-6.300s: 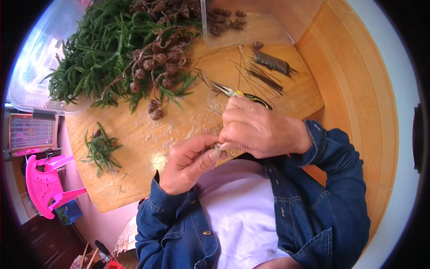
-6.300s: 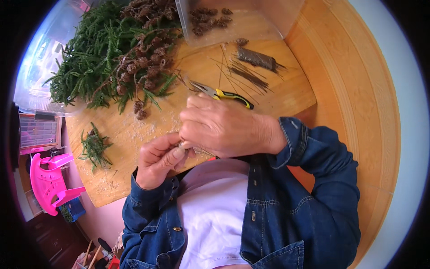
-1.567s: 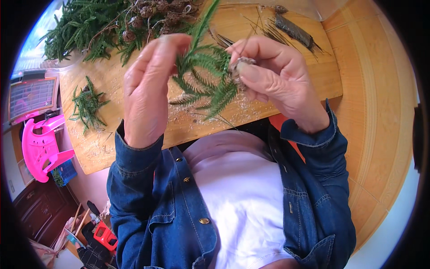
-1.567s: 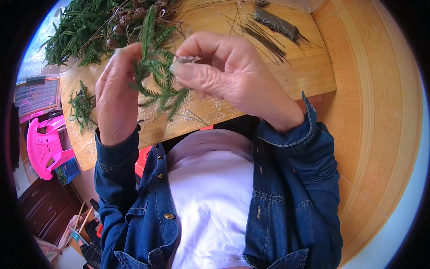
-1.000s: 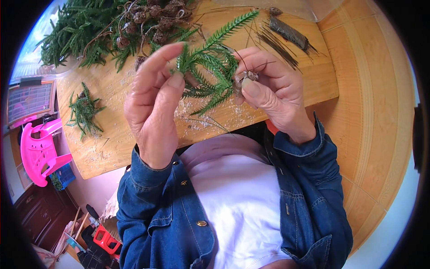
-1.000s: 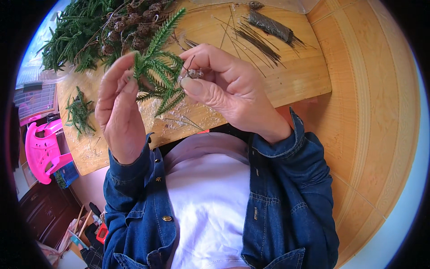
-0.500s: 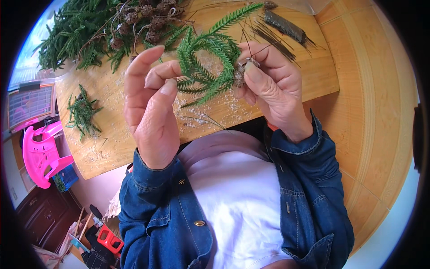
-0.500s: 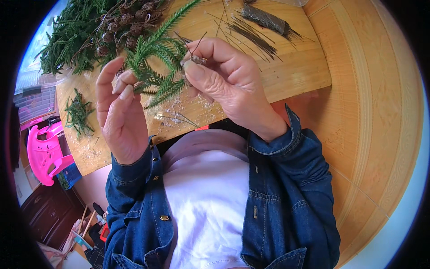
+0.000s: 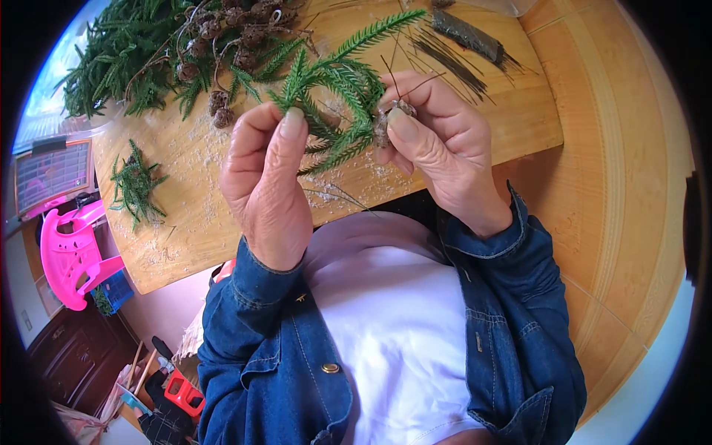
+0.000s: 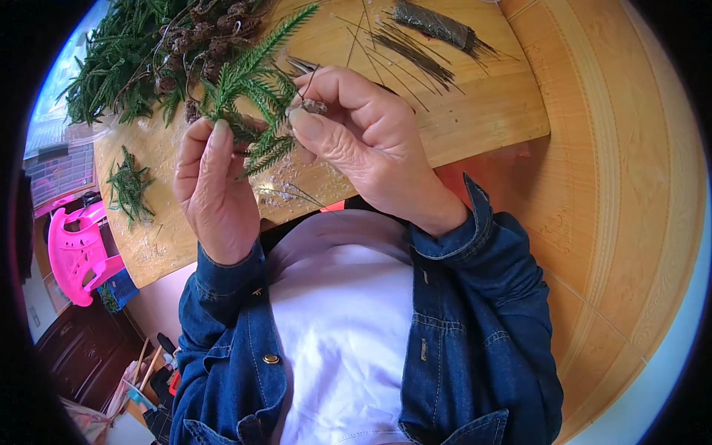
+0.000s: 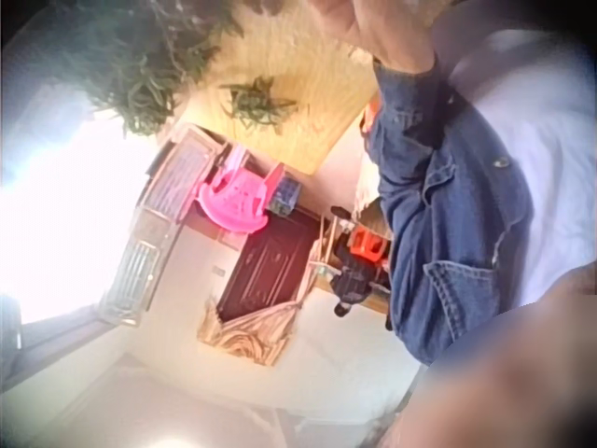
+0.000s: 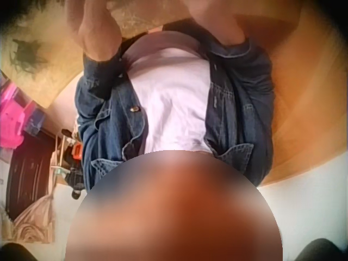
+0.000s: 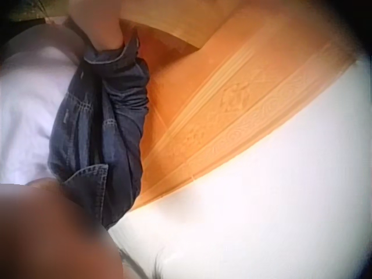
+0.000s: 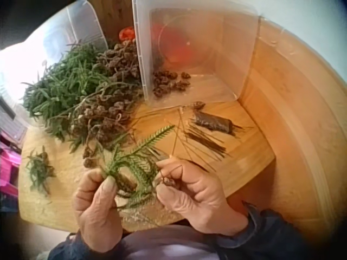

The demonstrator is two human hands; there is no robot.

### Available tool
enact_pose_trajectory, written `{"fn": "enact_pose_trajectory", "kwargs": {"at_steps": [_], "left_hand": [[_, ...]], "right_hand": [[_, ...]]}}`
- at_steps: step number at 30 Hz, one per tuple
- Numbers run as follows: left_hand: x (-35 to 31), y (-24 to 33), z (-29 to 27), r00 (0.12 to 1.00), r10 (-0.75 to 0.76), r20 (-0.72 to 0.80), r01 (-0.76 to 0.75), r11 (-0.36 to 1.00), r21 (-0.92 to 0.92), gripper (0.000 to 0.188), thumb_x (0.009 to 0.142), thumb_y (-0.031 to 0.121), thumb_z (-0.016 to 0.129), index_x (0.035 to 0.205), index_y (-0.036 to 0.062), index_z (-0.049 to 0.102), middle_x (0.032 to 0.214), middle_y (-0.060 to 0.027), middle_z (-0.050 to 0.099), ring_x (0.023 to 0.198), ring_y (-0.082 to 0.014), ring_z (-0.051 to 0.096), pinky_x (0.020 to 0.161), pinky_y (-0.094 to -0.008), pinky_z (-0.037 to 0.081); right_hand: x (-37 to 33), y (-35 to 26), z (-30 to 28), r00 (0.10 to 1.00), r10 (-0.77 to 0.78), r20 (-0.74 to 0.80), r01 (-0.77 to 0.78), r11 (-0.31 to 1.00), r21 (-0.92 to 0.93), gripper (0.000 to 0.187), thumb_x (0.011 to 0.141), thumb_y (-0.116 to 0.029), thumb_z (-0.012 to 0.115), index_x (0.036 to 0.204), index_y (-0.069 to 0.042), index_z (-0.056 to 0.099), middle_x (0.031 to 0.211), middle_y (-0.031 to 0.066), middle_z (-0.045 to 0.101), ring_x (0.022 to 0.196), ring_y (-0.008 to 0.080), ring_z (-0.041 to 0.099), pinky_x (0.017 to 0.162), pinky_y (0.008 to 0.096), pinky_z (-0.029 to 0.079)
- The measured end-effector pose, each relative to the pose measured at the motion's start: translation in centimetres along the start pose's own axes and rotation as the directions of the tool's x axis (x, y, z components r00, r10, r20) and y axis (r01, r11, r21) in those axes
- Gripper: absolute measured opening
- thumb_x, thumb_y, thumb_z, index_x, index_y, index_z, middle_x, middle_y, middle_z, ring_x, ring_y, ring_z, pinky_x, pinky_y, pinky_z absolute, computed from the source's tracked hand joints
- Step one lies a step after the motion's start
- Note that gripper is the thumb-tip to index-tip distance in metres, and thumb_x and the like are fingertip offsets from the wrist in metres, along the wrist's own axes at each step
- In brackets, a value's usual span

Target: Creating decorative wreaths by attaching pine branches and pinecones together using wire and pliers.

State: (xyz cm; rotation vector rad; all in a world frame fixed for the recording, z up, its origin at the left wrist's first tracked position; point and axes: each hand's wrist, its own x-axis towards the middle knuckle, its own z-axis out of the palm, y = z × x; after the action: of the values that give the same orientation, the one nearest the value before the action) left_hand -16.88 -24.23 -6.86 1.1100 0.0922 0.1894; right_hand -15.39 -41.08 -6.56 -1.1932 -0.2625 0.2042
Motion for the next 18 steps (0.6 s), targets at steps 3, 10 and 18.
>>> {"fn": "enact_pose_trajectory", "kwargs": {"at_steps": [3, 10, 18], "left_hand": [[-0.2, -0.3, -0.3, 0.997, 0.072, -0.041, -0.070, 0.997, 0.039, 0.017, 0.092, 0.004, 0.060, 0.107, -0.0024, 0.058, 0.096, -0.0018, 0.062, 0.087, -0.0055, 0.055, 0.080, -0.0193, 0.043], [-0.1, -0.6, -0.8, 0.984, 0.152, -0.096, -0.143, 0.985, 0.095, 0.019, 0.092, 0.004, 0.059, 0.109, -0.0025, 0.058, 0.099, -0.0025, 0.062, 0.088, -0.0058, 0.054, 0.081, -0.0198, 0.044], [-0.5, 0.3, -0.9, 0.998, 0.056, -0.021, -0.057, 0.998, -0.027, 0.019, 0.093, 0.002, 0.057, 0.112, -0.0027, 0.057, 0.099, -0.0010, 0.060, 0.087, -0.0057, 0.052, 0.081, -0.0192, 0.042]], "right_hand": [[0.0, 0.3, 0.0, 0.999, 0.033, 0.010, -0.034, 0.999, 0.029, 0.021, 0.094, -0.009, 0.059, 0.110, 0.001, 0.052, 0.091, -0.0005, 0.053, 0.077, 0.0024, 0.051, 0.070, 0.0170, 0.044], [-0.2, 1.3, 0.1, 0.995, -0.037, 0.091, 0.045, 0.995, -0.089, 0.032, 0.093, -0.011, 0.060, 0.120, 0.003, 0.051, 0.102, 0.0028, 0.058, 0.074, 0.0033, 0.053, 0.058, 0.0167, 0.042], [-0.5, 1.4, 0.0, 0.994, 0.059, 0.092, -0.049, 0.993, -0.105, 0.027, 0.092, -0.011, 0.061, 0.114, 0.003, 0.055, 0.116, 0.0072, 0.052, 0.075, 0.0041, 0.053, 0.061, 0.0179, 0.044]]}}
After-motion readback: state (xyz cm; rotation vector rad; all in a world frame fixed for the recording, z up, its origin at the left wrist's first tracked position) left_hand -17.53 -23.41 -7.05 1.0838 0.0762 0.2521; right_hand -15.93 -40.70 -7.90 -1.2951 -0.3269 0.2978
